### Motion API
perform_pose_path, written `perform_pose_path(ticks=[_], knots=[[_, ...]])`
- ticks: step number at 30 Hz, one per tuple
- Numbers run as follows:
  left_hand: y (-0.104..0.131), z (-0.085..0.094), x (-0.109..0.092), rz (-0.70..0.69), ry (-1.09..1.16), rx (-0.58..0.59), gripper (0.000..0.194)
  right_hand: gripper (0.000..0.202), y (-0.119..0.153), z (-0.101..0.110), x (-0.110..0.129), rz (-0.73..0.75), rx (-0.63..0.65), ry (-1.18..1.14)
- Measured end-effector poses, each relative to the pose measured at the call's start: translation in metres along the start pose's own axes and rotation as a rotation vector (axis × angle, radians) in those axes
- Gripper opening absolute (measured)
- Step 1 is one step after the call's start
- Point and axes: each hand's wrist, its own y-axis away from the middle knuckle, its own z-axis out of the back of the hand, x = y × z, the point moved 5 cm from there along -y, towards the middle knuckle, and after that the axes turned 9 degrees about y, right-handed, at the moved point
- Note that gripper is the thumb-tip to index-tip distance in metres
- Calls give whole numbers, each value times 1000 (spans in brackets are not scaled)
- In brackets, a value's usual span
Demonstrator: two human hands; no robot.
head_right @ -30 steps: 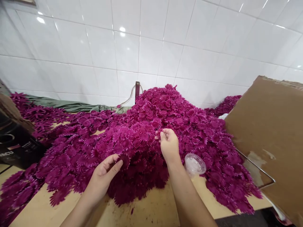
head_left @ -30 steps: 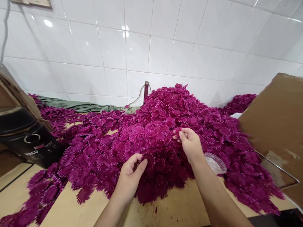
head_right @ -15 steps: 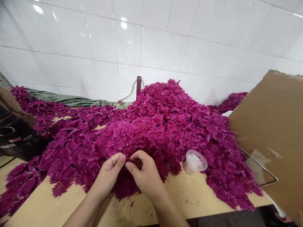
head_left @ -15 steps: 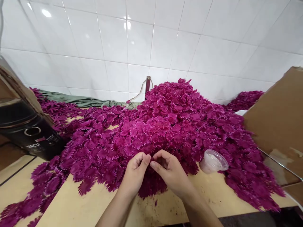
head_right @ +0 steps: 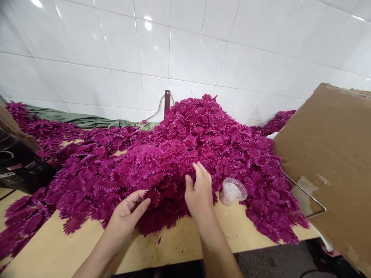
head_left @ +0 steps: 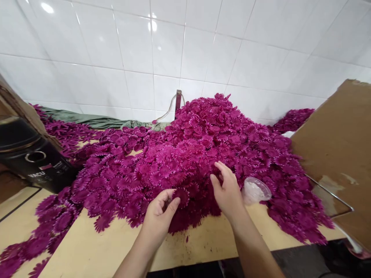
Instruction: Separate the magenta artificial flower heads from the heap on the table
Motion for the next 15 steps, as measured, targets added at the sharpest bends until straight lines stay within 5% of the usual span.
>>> perform_pose_path(ticks=[3,6,8,15], knots=[[-2,-6,5,38,-7,12,27,23,32,-10,25,104,139,33],[-4,-8,8,42,-13,3,36,19,58,-32,37,20,478,-164],[-4,-9,9,37,-28,14,36,14,64,-40,37,-71,576,-282],[5,-14,2,-134,-181,62,17,11,38,-33,19,-172,324,-325]])
